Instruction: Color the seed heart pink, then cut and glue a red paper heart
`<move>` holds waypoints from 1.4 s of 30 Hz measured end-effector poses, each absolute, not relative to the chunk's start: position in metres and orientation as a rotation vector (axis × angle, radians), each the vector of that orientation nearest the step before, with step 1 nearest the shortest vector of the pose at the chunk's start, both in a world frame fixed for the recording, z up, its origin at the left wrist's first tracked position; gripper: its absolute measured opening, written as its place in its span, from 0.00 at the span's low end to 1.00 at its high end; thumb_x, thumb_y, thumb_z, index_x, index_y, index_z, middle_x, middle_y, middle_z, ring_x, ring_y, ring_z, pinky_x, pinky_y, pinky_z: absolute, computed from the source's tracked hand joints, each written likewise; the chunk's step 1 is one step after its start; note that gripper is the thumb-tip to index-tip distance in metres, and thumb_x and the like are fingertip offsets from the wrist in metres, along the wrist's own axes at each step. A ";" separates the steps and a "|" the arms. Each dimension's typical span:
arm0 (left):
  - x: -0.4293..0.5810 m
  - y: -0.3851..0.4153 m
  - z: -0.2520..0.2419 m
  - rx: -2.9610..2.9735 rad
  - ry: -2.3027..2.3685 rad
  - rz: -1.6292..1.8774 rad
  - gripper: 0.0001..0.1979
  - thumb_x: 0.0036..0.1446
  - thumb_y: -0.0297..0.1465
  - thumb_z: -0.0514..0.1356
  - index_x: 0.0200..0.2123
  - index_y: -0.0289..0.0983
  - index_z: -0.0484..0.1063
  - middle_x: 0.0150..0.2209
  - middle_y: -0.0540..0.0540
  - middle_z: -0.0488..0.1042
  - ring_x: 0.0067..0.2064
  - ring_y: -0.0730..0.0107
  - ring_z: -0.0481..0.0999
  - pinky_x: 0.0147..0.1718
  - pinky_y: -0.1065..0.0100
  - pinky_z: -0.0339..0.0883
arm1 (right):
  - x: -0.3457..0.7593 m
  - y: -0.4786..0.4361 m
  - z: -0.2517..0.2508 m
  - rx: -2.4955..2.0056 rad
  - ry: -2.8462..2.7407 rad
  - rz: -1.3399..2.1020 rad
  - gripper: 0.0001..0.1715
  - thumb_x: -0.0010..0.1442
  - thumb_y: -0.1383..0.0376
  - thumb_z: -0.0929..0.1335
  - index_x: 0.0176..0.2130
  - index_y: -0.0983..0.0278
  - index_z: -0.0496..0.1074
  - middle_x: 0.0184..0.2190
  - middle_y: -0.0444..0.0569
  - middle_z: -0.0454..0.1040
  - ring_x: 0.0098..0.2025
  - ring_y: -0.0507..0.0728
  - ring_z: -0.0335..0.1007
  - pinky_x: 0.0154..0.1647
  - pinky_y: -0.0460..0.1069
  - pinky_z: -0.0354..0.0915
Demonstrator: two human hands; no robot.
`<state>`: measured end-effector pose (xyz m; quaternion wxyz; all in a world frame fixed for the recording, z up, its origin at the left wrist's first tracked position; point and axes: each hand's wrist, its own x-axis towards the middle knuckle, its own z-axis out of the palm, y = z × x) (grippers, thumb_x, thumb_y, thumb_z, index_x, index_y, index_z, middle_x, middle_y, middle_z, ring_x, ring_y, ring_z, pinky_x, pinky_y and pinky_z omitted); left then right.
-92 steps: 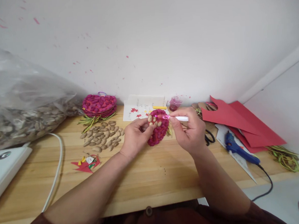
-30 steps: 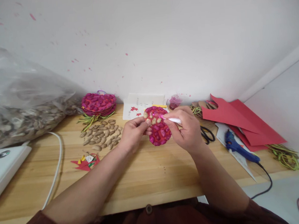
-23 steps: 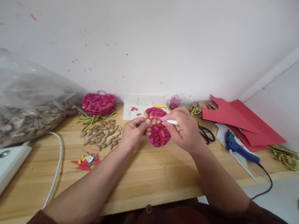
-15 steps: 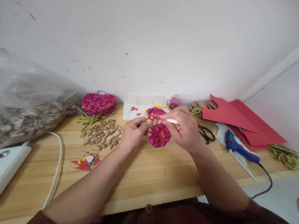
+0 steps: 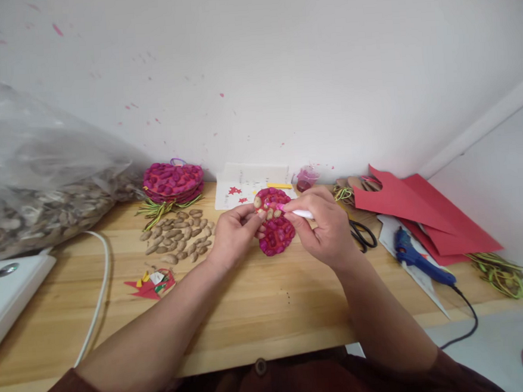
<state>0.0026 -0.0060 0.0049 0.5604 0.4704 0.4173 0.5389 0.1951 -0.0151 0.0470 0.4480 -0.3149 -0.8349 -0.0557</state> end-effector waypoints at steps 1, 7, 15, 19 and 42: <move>0.003 -0.006 0.004 1.125 0.986 1.273 0.20 0.47 0.43 0.72 0.36 0.33 0.81 0.25 0.49 0.76 0.26 0.71 0.73 0.27 0.69 0.73 | 0.195 -0.015 0.047 -0.777 -2.055 -0.137 0.10 0.64 0.71 0.70 0.44 0.57 0.74 0.36 0.46 0.81 0.43 0.59 0.72 0.47 0.57 0.71; 0.005 -0.007 0.001 1.232 1.017 1.313 0.18 0.51 0.40 0.69 0.40 0.33 0.82 0.22 0.52 0.72 0.24 0.70 0.72 0.27 0.68 0.72 | 0.194 -0.016 0.049 -0.798 -2.020 -0.150 0.08 0.65 0.70 0.70 0.44 0.58 0.74 0.36 0.46 0.80 0.41 0.58 0.73 0.45 0.56 0.70; 0.005 -0.006 -0.001 1.256 1.027 1.323 0.17 0.52 0.40 0.69 0.40 0.33 0.81 0.22 0.52 0.72 0.24 0.70 0.72 0.27 0.67 0.72 | 0.194 -0.018 0.050 -0.805 -1.991 -0.111 0.08 0.64 0.71 0.71 0.43 0.59 0.75 0.36 0.46 0.80 0.41 0.57 0.73 0.45 0.54 0.70; 0.005 -0.005 -0.004 1.267 1.028 1.359 0.17 0.52 0.40 0.68 0.41 0.33 0.82 0.23 0.51 0.72 0.24 0.70 0.73 0.27 0.67 0.72 | 0.195 -0.017 0.050 -0.837 -1.957 -0.121 0.08 0.65 0.70 0.70 0.43 0.59 0.76 0.37 0.47 0.81 0.41 0.58 0.74 0.45 0.55 0.70; 0.005 -0.006 0.000 1.139 0.966 1.332 0.19 0.48 0.42 0.72 0.37 0.33 0.80 0.22 0.51 0.72 0.24 0.70 0.72 0.26 0.68 0.74 | 0.197 -0.016 0.047 -0.887 -1.851 -0.058 0.07 0.65 0.70 0.70 0.43 0.59 0.75 0.38 0.47 0.80 0.41 0.58 0.75 0.46 0.56 0.70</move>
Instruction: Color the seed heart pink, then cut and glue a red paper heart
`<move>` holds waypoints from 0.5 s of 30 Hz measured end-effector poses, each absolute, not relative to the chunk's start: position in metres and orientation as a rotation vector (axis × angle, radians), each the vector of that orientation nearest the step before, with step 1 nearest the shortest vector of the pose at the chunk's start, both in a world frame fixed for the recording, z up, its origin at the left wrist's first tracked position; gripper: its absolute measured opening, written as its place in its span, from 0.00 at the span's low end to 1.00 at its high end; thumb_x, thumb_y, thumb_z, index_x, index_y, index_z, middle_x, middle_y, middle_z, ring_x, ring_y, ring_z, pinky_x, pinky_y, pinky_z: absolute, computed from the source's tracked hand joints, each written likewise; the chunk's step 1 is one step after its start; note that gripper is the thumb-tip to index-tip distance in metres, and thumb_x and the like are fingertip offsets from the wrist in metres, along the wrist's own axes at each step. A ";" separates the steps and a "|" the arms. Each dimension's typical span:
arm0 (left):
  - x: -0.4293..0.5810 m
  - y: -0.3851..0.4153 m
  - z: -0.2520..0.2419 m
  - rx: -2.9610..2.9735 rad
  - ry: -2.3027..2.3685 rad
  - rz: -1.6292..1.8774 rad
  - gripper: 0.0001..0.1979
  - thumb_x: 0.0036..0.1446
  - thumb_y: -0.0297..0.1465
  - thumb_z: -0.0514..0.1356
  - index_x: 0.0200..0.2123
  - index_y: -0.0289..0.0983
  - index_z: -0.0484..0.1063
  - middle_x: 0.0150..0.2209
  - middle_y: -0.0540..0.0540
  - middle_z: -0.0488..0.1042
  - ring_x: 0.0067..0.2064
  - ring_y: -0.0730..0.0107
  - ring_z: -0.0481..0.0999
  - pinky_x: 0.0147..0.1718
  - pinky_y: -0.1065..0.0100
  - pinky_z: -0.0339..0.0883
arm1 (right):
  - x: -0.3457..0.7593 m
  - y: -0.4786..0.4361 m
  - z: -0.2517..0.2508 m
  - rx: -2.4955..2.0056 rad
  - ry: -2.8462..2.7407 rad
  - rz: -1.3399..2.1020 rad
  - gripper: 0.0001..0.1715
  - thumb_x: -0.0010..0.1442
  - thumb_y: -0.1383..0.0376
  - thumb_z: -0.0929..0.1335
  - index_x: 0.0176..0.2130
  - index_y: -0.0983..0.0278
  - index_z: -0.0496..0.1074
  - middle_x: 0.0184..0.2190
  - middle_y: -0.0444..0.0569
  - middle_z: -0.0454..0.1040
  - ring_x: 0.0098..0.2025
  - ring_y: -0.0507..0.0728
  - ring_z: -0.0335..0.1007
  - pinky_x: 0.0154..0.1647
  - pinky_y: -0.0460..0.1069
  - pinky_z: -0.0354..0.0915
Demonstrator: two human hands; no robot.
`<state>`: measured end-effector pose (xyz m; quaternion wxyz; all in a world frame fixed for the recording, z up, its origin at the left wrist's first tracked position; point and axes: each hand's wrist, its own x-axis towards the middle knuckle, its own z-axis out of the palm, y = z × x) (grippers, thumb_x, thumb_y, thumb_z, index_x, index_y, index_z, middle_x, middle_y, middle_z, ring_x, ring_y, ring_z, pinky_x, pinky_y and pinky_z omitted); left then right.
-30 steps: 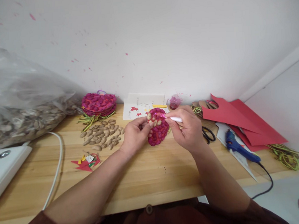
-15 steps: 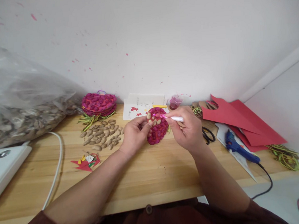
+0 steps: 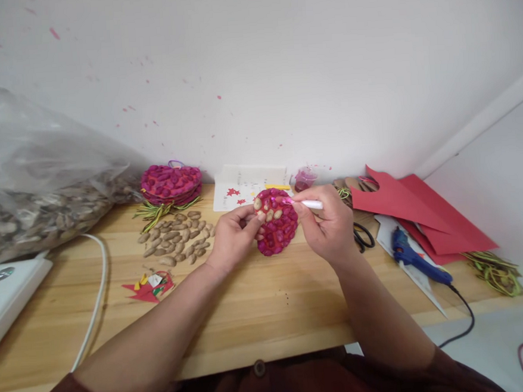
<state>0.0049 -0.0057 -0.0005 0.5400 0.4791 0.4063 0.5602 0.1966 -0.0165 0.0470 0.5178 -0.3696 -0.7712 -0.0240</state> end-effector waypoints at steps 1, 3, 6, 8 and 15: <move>0.005 -0.006 0.001 1.127 0.963 1.329 0.20 0.47 0.42 0.72 0.37 0.32 0.80 0.22 0.51 0.72 0.24 0.71 0.72 0.26 0.68 0.74 | 0.197 -0.016 0.047 -0.883 -1.840 -0.048 0.07 0.65 0.70 0.70 0.43 0.59 0.75 0.38 0.47 0.80 0.42 0.58 0.75 0.46 0.55 0.70; 0.005 -0.006 0.003 1.109 0.953 1.329 0.20 0.46 0.42 0.73 0.37 0.33 0.80 0.22 0.52 0.72 0.24 0.71 0.72 0.26 0.68 0.74 | 0.196 -0.017 0.046 -0.877 -1.835 -0.012 0.08 0.66 0.69 0.70 0.44 0.58 0.76 0.39 0.47 0.80 0.42 0.58 0.76 0.46 0.55 0.70; 0.004 -0.006 0.004 1.083 0.939 1.324 0.22 0.44 0.44 0.74 0.36 0.32 0.80 0.24 0.51 0.74 0.25 0.72 0.72 0.26 0.69 0.73 | 0.194 -0.018 0.047 -0.876 -1.862 0.012 0.07 0.65 0.69 0.70 0.43 0.59 0.76 0.37 0.46 0.79 0.41 0.57 0.75 0.45 0.55 0.70; 0.004 -0.005 0.004 1.063 0.934 1.318 0.24 0.43 0.45 0.75 0.36 0.32 0.80 0.25 0.49 0.75 0.25 0.72 0.72 0.26 0.69 0.73 | 0.194 -0.019 0.047 -0.869 -1.874 0.010 0.06 0.65 0.69 0.71 0.42 0.59 0.76 0.36 0.46 0.78 0.41 0.57 0.74 0.44 0.55 0.70; 0.005 -0.004 0.001 1.079 0.894 1.301 0.25 0.44 0.46 0.75 0.37 0.32 0.80 0.27 0.49 0.76 0.26 0.73 0.72 0.28 0.69 0.72 | 0.197 -0.015 0.045 -0.866 -1.832 0.008 0.08 0.65 0.69 0.70 0.45 0.59 0.75 0.39 0.47 0.79 0.43 0.57 0.75 0.46 0.55 0.70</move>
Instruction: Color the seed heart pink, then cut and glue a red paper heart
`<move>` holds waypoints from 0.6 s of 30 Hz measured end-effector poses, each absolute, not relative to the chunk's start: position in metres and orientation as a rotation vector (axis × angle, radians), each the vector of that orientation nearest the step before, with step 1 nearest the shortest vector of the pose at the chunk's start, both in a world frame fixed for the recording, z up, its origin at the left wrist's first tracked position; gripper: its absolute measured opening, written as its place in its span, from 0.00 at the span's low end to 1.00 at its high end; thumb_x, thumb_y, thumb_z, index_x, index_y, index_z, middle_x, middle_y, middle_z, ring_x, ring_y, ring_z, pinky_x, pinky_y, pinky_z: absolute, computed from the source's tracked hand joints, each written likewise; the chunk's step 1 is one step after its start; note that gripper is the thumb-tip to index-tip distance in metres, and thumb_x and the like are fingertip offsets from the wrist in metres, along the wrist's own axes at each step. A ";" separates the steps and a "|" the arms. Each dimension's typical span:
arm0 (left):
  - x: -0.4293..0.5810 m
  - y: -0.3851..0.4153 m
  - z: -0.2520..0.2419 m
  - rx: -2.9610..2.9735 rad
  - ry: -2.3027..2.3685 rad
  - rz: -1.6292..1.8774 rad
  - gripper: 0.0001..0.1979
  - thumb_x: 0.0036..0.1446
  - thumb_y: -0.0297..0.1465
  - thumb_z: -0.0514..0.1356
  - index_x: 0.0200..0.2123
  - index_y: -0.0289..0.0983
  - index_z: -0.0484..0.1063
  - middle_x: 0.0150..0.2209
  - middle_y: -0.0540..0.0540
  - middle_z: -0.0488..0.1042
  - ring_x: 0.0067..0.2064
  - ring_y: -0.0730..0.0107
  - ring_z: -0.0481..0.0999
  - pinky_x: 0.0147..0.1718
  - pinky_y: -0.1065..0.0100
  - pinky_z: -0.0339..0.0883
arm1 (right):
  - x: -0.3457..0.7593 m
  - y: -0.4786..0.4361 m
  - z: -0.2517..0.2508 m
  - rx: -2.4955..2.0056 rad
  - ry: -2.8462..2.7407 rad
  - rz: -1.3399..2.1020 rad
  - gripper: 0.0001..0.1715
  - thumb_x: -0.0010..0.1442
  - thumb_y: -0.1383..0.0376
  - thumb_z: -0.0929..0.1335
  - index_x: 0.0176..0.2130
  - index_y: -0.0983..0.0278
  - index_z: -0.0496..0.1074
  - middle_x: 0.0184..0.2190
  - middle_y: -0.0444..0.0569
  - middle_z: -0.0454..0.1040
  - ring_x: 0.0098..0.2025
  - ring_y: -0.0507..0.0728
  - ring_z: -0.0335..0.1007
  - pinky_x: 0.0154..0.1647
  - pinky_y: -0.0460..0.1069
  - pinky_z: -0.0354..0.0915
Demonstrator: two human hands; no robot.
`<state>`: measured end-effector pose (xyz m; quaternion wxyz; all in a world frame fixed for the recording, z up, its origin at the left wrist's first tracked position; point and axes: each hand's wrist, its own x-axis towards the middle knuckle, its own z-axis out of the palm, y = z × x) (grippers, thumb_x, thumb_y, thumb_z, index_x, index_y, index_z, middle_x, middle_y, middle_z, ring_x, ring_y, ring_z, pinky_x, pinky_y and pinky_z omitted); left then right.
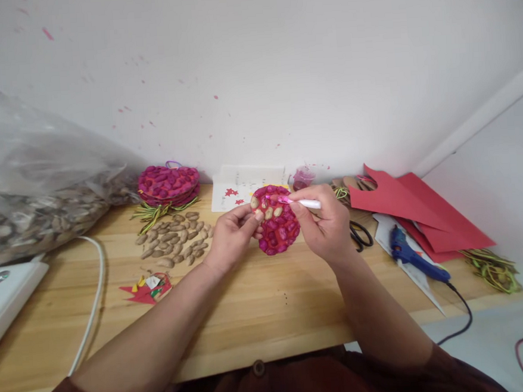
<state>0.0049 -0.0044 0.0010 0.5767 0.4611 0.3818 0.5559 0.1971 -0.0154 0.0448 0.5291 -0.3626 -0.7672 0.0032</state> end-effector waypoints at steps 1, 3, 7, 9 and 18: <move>0.005 -0.004 0.001 1.091 0.884 1.296 0.25 0.44 0.46 0.75 0.38 0.32 0.80 0.26 0.49 0.75 0.26 0.73 0.72 0.28 0.69 0.72 | 0.197 -0.015 0.044 -0.864 -1.837 0.011 0.08 0.65 0.69 0.70 0.44 0.59 0.76 0.39 0.47 0.79 0.43 0.57 0.75 0.46 0.55 0.70; 0.006 -0.004 0.000 1.106 0.874 1.286 0.25 0.45 0.46 0.74 0.39 0.32 0.80 0.25 0.50 0.74 0.26 0.72 0.71 0.28 0.69 0.72 | 0.198 -0.015 0.045 -0.862 -1.844 0.013 0.07 0.65 0.69 0.70 0.44 0.59 0.76 0.38 0.47 0.79 0.42 0.57 0.75 0.46 0.55 0.71; 0.005 -0.002 -0.001 1.109 0.885 1.287 0.23 0.46 0.46 0.74 0.35 0.33 0.79 0.28 0.49 0.75 0.27 0.72 0.72 0.28 0.69 0.72 | 0.197 -0.017 0.046 -0.855 -1.857 0.018 0.06 0.65 0.69 0.71 0.43 0.59 0.76 0.37 0.47 0.78 0.42 0.58 0.75 0.46 0.56 0.71; 0.004 -0.002 -0.001 1.123 0.894 1.280 0.22 0.46 0.46 0.73 0.35 0.34 0.78 0.28 0.49 0.74 0.27 0.72 0.72 0.28 0.69 0.71 | 0.196 -0.018 0.047 -0.852 -1.849 0.019 0.06 0.65 0.69 0.70 0.43 0.59 0.76 0.37 0.47 0.79 0.42 0.58 0.75 0.46 0.56 0.71; 0.003 -0.003 0.000 1.185 0.892 1.272 0.20 0.50 0.46 0.72 0.35 0.35 0.77 0.26 0.51 0.71 0.26 0.73 0.70 0.28 0.70 0.69 | 0.197 -0.017 0.047 -0.909 -1.825 0.014 0.04 0.66 0.68 0.70 0.42 0.59 0.75 0.37 0.47 0.79 0.42 0.57 0.75 0.46 0.56 0.71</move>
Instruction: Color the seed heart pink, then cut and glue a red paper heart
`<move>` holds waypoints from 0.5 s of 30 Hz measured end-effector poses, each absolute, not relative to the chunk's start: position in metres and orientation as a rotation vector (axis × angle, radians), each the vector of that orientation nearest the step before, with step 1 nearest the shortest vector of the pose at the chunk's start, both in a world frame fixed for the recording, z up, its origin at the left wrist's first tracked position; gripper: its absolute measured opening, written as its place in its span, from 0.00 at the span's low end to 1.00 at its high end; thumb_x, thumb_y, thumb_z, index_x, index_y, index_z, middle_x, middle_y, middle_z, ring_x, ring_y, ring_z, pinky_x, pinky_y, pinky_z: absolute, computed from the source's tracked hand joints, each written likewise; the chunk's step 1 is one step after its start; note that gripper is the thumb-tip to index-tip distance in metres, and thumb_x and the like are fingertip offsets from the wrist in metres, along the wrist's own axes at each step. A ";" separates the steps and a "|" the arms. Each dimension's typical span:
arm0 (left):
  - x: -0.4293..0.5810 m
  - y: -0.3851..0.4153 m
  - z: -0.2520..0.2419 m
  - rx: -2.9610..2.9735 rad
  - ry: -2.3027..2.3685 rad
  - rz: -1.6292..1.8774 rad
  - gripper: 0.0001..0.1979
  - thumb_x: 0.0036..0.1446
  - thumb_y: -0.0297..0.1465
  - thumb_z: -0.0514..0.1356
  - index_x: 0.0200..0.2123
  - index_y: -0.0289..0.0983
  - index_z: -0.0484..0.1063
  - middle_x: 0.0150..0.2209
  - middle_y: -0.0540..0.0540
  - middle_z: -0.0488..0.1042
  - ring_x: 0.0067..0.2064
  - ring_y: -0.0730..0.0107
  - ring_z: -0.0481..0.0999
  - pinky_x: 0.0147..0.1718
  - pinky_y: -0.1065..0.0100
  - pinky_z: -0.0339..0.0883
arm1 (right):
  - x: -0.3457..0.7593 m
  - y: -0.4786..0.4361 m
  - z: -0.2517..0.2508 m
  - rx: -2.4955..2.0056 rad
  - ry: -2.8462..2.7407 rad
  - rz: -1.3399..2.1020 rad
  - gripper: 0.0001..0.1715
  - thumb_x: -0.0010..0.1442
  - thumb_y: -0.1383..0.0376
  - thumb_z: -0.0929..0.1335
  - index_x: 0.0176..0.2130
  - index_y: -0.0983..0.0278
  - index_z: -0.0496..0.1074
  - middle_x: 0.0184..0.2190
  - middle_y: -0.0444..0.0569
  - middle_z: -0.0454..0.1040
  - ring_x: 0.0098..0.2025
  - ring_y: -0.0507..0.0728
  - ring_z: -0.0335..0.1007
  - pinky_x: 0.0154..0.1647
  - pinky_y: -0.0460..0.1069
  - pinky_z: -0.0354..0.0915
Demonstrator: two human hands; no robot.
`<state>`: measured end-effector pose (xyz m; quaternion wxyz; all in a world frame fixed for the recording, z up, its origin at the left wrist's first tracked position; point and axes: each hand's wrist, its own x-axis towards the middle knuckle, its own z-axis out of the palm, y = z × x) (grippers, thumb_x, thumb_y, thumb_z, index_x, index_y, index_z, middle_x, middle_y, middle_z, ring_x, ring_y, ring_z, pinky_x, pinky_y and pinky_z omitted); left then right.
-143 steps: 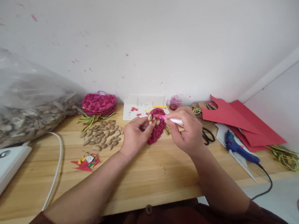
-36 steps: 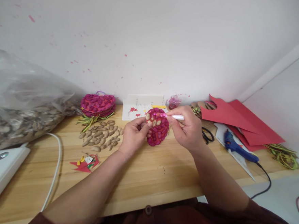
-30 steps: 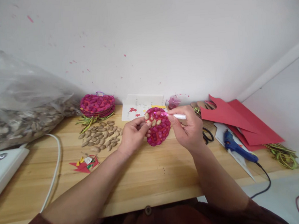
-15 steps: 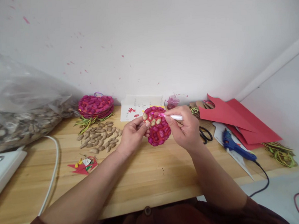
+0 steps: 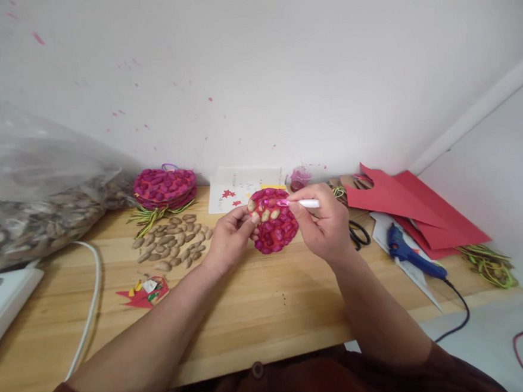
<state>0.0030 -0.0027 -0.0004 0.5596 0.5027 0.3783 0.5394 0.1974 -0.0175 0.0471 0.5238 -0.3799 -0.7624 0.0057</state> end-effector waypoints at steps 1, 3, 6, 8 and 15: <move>0.003 -0.002 0.000 1.181 0.892 1.274 0.21 0.49 0.46 0.72 0.35 0.35 0.77 0.26 0.50 0.72 0.27 0.73 0.70 0.28 0.70 0.70 | 0.198 -0.018 0.047 -0.919 -1.819 0.020 0.04 0.66 0.67 0.70 0.42 0.59 0.75 0.37 0.47 0.78 0.42 0.57 0.75 0.46 0.56 0.71; 0.003 -0.002 -0.001 1.173 0.892 1.277 0.22 0.49 0.46 0.72 0.36 0.34 0.77 0.29 0.49 0.73 0.27 0.73 0.70 0.28 0.70 0.70 | 0.199 -0.018 0.046 -0.922 -1.799 0.025 0.04 0.66 0.67 0.70 0.43 0.59 0.75 0.38 0.47 0.79 0.42 0.58 0.75 0.46 0.56 0.71; 0.002 -0.002 -0.001 1.181 0.886 1.267 0.22 0.50 0.46 0.72 0.37 0.34 0.77 0.29 0.49 0.74 0.27 0.73 0.71 0.28 0.70 0.70 | 0.198 -0.018 0.045 -0.914 -1.778 0.030 0.05 0.66 0.67 0.70 0.44 0.59 0.75 0.39 0.47 0.79 0.42 0.57 0.76 0.45 0.55 0.71; 0.003 -0.002 -0.001 1.180 0.885 1.267 0.21 0.50 0.46 0.72 0.37 0.34 0.77 0.29 0.49 0.74 0.27 0.73 0.70 0.28 0.70 0.70 | 0.198 -0.018 0.045 -0.923 -1.785 0.039 0.05 0.67 0.67 0.70 0.43 0.58 0.75 0.39 0.47 0.79 0.42 0.57 0.75 0.46 0.56 0.71; 0.003 -0.003 0.000 1.094 0.880 1.283 0.21 0.46 0.45 0.74 0.34 0.35 0.77 0.27 0.50 0.73 0.27 0.74 0.70 0.28 0.71 0.69 | 0.194 -0.018 0.045 -0.893 -1.773 0.025 0.05 0.67 0.67 0.70 0.43 0.58 0.75 0.38 0.47 0.79 0.41 0.57 0.75 0.45 0.55 0.71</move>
